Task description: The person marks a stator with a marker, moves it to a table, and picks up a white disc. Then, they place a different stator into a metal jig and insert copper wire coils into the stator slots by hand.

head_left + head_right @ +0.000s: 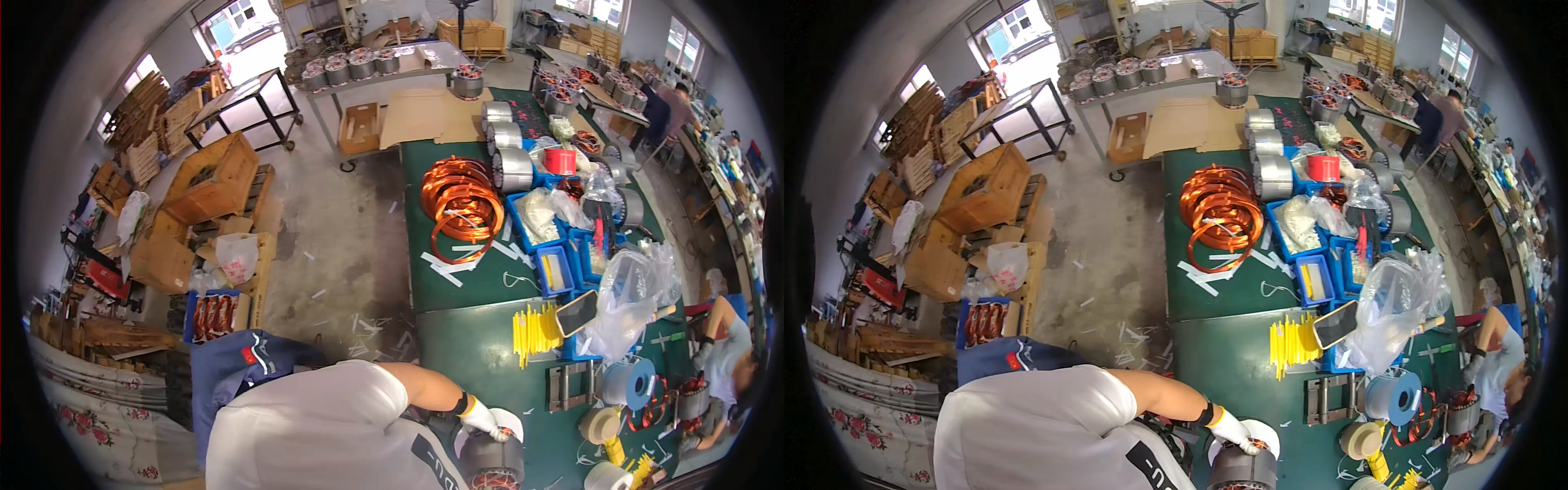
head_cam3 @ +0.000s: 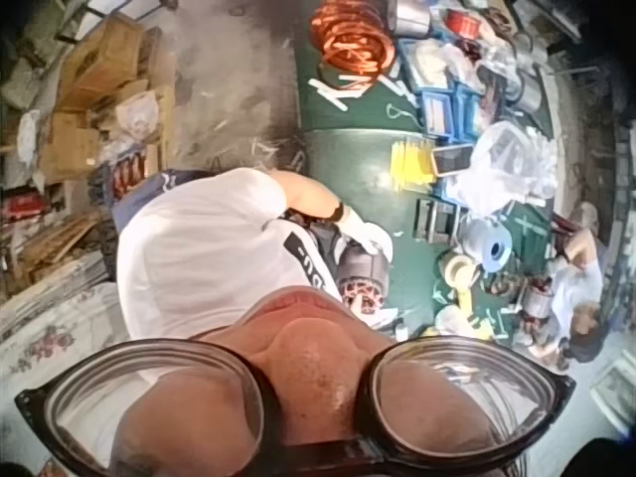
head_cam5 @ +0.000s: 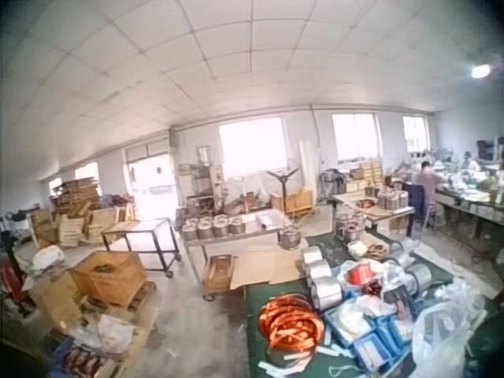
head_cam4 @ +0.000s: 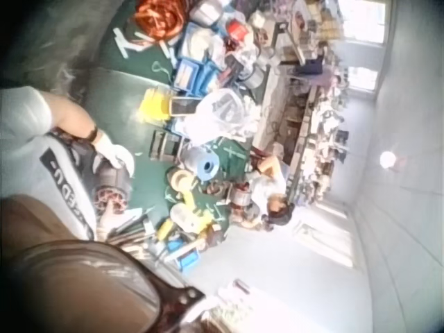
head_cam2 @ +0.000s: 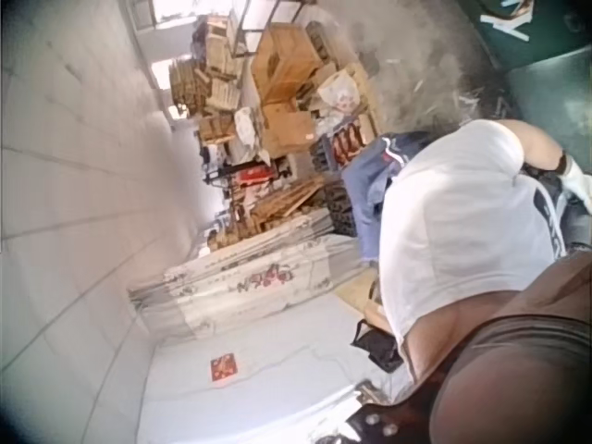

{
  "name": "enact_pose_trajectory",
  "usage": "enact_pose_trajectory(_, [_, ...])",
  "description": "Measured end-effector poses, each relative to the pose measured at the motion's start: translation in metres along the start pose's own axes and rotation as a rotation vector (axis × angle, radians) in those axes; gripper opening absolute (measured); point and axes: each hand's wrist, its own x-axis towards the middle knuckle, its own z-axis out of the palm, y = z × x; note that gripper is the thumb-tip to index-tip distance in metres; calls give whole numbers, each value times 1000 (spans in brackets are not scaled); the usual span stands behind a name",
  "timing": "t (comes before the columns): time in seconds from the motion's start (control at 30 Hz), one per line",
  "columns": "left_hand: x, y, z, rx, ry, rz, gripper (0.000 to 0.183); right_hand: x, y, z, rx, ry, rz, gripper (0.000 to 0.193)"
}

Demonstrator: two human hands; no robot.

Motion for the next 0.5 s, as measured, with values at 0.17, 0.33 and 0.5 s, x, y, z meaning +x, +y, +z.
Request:
enact_pose_trajectory(0.17, [20, -31, -22, 399, 51, 252, 41, 3, 21, -11, -39, 68, -48, 45])
enact_pose_trajectory(0.33, [59, -76, -43, 891, 195, 513, 41, -10, 47, -20, -80, 138, -98, 47])
enact_pose_trajectory(0.5, [38, -67, -46, 517, 109, 479, 37, -17, 77, -22, -115, 164, -145, 49])
